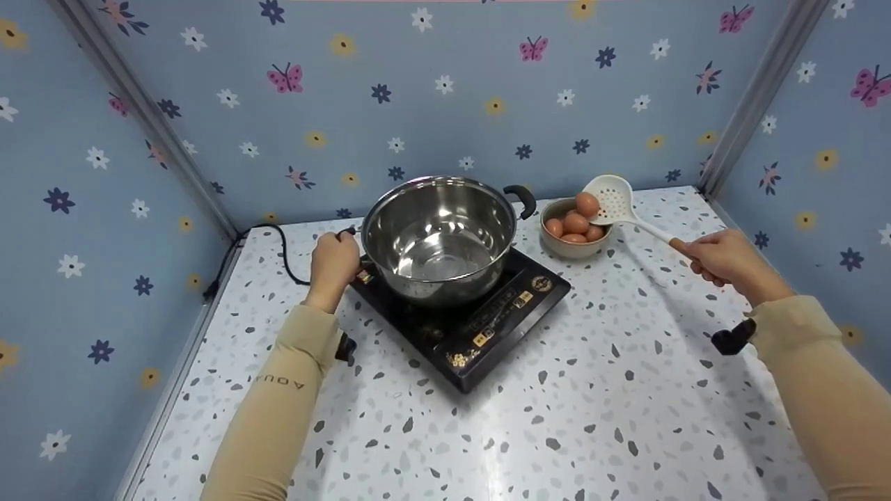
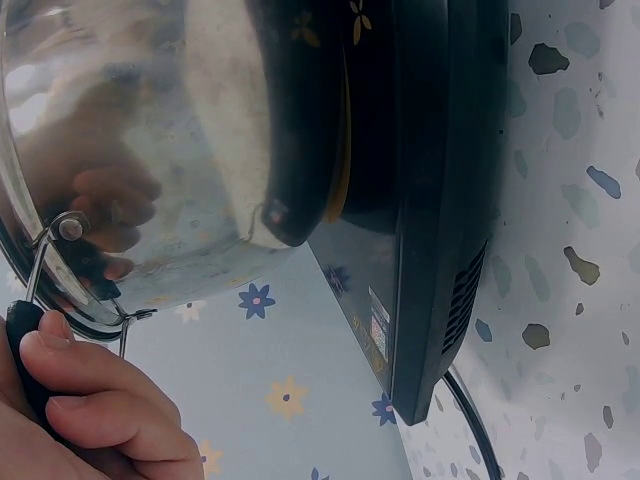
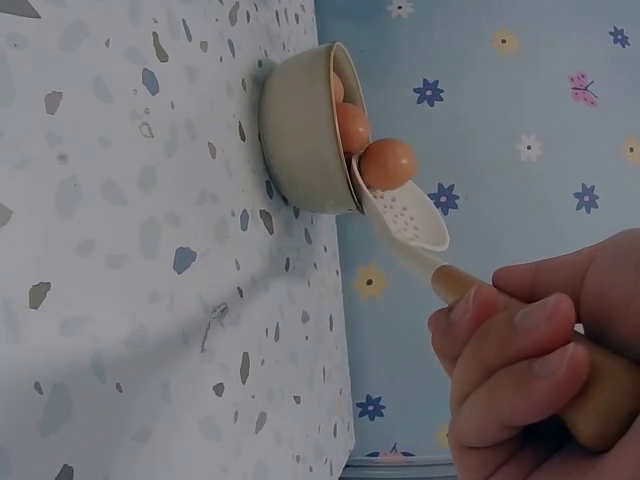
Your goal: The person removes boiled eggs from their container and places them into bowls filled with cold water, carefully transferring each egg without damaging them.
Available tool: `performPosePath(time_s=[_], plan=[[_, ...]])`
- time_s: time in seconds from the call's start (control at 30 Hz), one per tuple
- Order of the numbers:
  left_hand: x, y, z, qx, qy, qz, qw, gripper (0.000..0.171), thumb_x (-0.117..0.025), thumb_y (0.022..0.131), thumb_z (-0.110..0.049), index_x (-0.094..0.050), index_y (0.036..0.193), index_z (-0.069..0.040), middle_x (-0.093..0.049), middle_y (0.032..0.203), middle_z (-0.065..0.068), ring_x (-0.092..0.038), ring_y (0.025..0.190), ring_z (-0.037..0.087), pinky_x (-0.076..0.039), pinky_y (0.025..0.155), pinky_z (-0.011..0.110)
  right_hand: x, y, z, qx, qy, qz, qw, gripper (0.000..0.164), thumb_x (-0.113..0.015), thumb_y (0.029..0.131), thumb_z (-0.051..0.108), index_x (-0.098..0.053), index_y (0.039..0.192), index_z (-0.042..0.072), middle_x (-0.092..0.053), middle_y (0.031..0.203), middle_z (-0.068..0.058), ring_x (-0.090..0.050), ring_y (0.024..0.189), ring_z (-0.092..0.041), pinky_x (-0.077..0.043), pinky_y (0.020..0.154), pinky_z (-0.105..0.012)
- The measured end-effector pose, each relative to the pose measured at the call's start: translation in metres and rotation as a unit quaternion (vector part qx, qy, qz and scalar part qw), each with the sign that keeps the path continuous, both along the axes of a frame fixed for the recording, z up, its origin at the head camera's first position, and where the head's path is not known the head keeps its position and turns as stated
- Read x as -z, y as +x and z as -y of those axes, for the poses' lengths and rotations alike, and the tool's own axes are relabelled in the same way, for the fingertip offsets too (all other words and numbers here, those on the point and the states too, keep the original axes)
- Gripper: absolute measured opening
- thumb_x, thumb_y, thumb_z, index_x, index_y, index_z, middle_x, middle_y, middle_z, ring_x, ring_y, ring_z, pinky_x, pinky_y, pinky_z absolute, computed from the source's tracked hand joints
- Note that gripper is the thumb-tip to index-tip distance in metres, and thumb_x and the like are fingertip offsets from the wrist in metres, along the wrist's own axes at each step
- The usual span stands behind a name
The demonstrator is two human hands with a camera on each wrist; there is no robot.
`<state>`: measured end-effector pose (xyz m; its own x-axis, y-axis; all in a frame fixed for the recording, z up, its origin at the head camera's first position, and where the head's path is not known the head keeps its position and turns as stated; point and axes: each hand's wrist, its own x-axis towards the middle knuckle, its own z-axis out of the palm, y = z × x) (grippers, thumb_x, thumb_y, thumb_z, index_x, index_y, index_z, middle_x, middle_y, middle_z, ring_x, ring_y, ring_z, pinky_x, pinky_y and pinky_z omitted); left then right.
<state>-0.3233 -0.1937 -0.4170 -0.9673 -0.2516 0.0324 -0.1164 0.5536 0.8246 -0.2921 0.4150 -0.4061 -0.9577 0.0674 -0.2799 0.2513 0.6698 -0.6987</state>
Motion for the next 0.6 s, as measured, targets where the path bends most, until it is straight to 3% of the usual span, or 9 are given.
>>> performPosePath(time_s=[0.2,0.43,0.6], plan=[[0.0,0.0,0.0,0.002,-0.004,0.007,1.0,0.049,-0.029,0.115,-0.026,-0.062,0.126,0.009,-0.056,0.085,0.011,-0.053,0.061,0.018,-0.047,0.068,0.037,-0.003,-0.002,0.004,-0.018,0.034,-0.017,0.999,0.06,-0.055,0.111,0.053,-0.066,0.12,-0.005,-0.057,0.068,0.003,-0.047,0.056,-0.013,-0.043,0.055,-0.035],[0.0,0.001,0.0,-0.002,-0.003,0.008,1.0,0.048,-0.029,0.115,-0.025,-0.062,0.122,0.008,-0.056,0.084,0.01,-0.054,0.062,0.018,-0.047,0.068,0.036,-0.005,-0.002,0.013,-0.026,0.082,-0.069,0.994,0.069,-0.052,0.113,0.051,-0.063,0.137,-0.013,-0.062,0.07,0.0,-0.052,0.058,-0.016,-0.047,0.053,-0.036],[0.0,0.0,0.0,0.0,-0.001,-0.001,1.0,0.046,-0.03,0.115,-0.025,-0.063,0.118,0.007,-0.056,0.08,0.008,-0.053,0.058,0.016,-0.047,0.065,0.035,-0.002,-0.002,0.021,-0.022,0.13,-0.112,0.985,0.064,-0.052,0.113,0.046,-0.067,0.135,-0.012,-0.07,0.091,-0.017,-0.059,0.071,-0.024,-0.048,0.059,-0.037]])
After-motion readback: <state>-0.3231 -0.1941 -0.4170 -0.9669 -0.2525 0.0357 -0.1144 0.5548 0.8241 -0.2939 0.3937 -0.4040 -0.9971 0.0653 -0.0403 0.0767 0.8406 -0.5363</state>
